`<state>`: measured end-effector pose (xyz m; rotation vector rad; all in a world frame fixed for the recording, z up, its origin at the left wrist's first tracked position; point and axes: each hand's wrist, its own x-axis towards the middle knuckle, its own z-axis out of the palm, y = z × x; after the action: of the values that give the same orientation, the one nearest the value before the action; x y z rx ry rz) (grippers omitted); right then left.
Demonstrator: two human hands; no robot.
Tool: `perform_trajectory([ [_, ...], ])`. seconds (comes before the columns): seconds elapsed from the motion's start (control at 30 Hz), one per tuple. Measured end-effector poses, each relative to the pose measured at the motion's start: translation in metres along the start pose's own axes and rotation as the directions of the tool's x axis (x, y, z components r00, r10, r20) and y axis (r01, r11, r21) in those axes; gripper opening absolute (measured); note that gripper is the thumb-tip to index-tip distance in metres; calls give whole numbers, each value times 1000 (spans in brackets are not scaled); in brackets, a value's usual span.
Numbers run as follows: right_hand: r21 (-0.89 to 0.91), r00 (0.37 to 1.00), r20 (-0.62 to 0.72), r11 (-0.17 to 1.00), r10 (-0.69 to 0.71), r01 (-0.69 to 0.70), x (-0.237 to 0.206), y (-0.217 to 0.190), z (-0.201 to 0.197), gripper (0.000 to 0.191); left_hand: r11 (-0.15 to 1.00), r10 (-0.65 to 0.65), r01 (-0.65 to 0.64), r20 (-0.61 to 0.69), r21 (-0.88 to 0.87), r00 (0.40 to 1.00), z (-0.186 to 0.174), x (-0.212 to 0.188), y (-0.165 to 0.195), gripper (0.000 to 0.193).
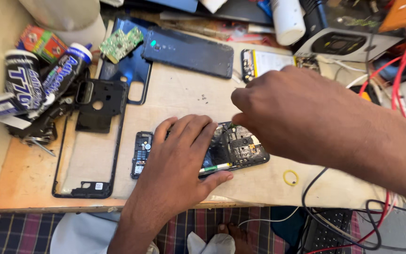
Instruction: The person disassembles a smartphone using a screwdriver and tweezers. They remove screws, lift the back cover, and carefully detach internal components including the battery and circuit boards.
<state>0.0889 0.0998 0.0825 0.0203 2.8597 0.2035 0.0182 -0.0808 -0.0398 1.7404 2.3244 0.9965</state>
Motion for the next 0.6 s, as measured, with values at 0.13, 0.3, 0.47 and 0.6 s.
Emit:
perform_trajectory([
  [0.13, 351, 933, -348, 936, 95, 36, -38, 25, 17, 23, 1000, 0, -1, 26, 12, 1000, -8, 3, 4, 85],
  [0.3, 500, 630, -441, 758, 639, -419, -97, 25, 79, 25, 999, -4, 4, -3, 37, 1000, -27, -12, 0, 98],
  [0.47, 369, 629, -400, 746, 666, -555, -93, 10, 144, 29, 977, -207, 206, 28, 46, 978, -47, -34, -1, 98],
  [0.6, 290, 685, -233, 721, 691, -629, -81, 13, 145, 30, 952, -305, 306, -38, 22, 952, -74, -57, 1, 78],
])
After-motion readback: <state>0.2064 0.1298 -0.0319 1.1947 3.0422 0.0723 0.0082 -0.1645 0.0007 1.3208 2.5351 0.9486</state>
